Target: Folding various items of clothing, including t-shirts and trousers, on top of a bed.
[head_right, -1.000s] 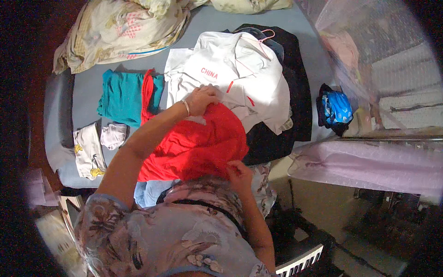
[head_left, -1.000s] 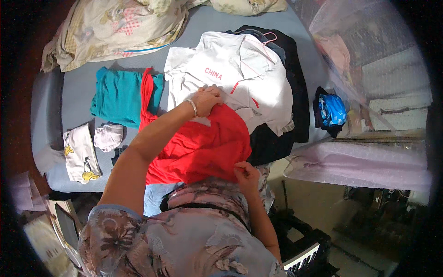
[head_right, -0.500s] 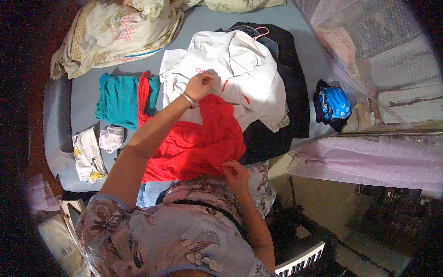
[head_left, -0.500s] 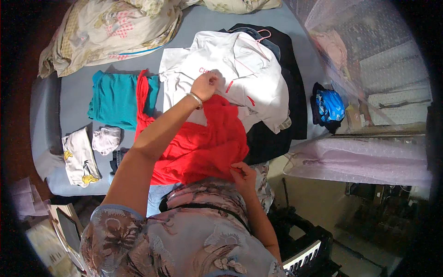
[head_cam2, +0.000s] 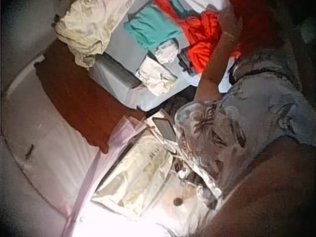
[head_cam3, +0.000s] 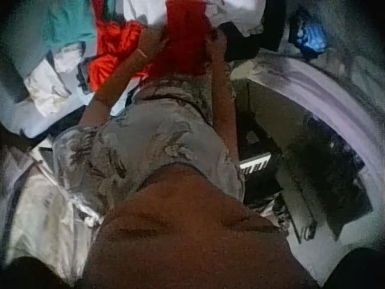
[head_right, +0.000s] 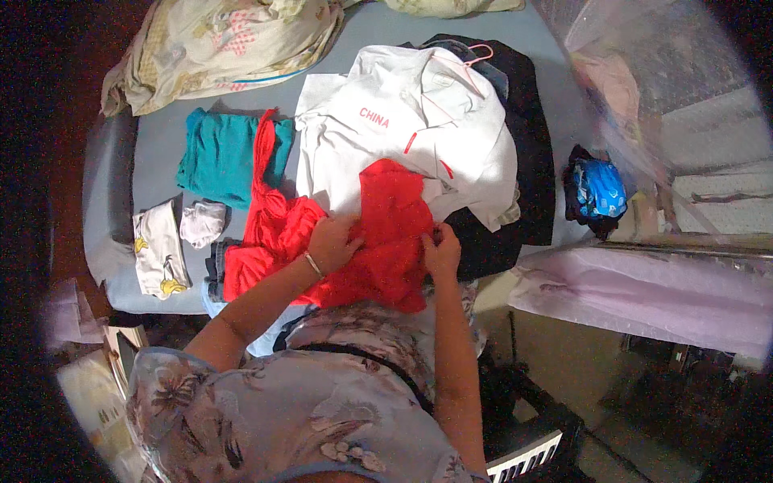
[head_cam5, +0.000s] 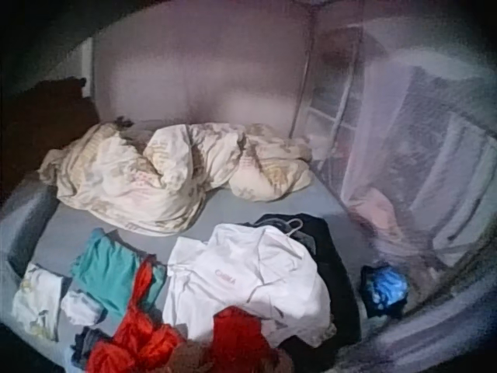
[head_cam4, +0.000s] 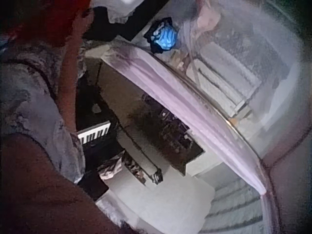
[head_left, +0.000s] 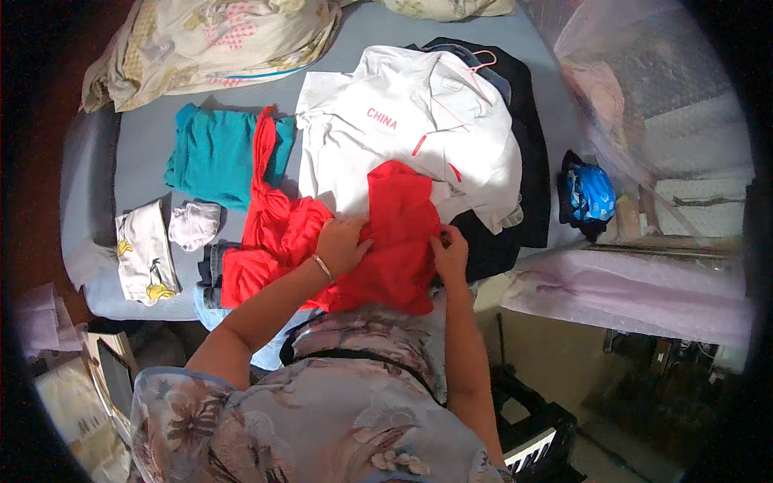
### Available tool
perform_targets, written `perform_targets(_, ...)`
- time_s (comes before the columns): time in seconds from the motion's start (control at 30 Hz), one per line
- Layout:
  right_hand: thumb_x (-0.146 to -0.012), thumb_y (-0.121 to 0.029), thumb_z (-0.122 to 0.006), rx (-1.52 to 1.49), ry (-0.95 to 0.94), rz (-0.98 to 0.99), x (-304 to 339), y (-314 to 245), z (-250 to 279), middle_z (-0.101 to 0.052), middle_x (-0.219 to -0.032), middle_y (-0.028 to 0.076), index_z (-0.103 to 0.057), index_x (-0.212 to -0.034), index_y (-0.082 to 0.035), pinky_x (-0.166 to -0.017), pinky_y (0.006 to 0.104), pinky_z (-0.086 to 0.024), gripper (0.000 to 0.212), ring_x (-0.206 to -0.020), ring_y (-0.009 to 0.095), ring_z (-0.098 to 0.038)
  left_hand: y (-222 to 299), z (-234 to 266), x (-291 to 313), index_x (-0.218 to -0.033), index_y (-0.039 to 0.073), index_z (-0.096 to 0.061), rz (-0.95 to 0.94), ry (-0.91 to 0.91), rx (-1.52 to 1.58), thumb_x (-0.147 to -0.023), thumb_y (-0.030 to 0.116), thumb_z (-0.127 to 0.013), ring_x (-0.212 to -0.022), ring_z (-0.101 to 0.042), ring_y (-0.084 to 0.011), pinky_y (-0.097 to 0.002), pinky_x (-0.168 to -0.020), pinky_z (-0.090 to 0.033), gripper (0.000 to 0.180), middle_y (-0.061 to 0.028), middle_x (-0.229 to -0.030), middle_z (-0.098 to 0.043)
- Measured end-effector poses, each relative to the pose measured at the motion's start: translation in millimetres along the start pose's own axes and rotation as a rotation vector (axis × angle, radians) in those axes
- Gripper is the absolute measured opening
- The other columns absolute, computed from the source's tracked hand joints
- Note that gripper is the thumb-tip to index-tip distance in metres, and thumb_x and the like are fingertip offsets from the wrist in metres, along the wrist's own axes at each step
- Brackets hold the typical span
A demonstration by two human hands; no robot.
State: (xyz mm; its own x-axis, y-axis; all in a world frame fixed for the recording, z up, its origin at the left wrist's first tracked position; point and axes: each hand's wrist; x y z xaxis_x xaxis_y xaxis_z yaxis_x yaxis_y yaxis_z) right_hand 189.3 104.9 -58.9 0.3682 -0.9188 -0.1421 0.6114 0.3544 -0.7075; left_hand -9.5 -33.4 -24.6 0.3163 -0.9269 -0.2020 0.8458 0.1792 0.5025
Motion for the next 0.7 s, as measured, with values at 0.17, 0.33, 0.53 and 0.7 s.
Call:
perform_targets(0.17, -0.075, -0.002, -0.058, -0.15, -0.091, -0.038, 22.3, 22.5, 13.2, -0.055, -0.064, 0.003, -0.054, -0.075, 0.001, -0.054, 0.0244, -0.041, 0.005, -0.059, 0.009, -0.05, -6.9, 25.0, 23.4, -0.101, 0.012, -0.054, 0.148, -0.392, 0.016, -0.071, 0.028, -0.061, -0.071, -0.06, -0.0304, -0.0419, -0.062, -0.047, 0.035, -0.0126, -0.078, -0.061)
perform_targets(0.33, -0.074, -0.008, -0.061, -0.227, -0.201, -0.347, 63.5, 43.0, 16.8, -0.059, -0.068, 0.009, -0.058, -0.082, -0.001, -0.058, 0.0291, -0.044, 0.011, -0.061, 0.016, -0.055, -1.9, 31.5, 30.0, -0.107, 0.008, -0.052, 0.119, -0.419, 0.143, -0.068, 0.025, -0.065, -0.079, -0.058, -0.03, -0.0393, -0.068, -0.047, 0.044, -0.0143, -0.088, -0.059)
perform_targets(0.53, -0.079, -0.004, -0.057, -0.274, -0.164, -0.316, 67.5, 41.4, 15.0, -0.055, -0.066, 0.002, -0.055, -0.079, 0.0, -0.055, 0.0234, -0.04, 0.005, -0.061, 0.008, -0.049, 14.5, 2.4, -22.4, -0.112, 0.01, -0.047, 0.039, 0.016, 0.175, -0.063, 0.026, -0.069, -0.099, -0.049, -0.0304, -0.0406, -0.084, -0.039, 0.056, -0.0155, -0.109, -0.048)
perform_targets(0.7, -0.078, -0.007, -0.06, -0.299, -0.147, -0.347, 73.9, 31.8, 16.1, -0.054, -0.066, 0.0, -0.056, -0.078, -0.001, -0.055, 0.0212, -0.038, 0.008, -0.06, 0.006, -0.047, 27.4, -20.6, -49.9, -0.096, 0.012, -0.059, -0.136, -0.107, -0.075, -0.064, 0.032, -0.068, -0.096, -0.05, -0.0299, -0.0438, -0.086, -0.034, 0.039, -0.0126, -0.1, -0.052)
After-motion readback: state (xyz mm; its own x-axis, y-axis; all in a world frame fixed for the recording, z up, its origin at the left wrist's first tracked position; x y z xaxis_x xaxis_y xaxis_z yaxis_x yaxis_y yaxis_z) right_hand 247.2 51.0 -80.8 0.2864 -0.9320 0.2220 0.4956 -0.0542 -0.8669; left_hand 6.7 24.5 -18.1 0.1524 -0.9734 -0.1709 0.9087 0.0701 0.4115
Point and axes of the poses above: each hand's wrist, its own x-axis away from the middle knuckle, its own z-axis out of the back of the hand, y = z × x
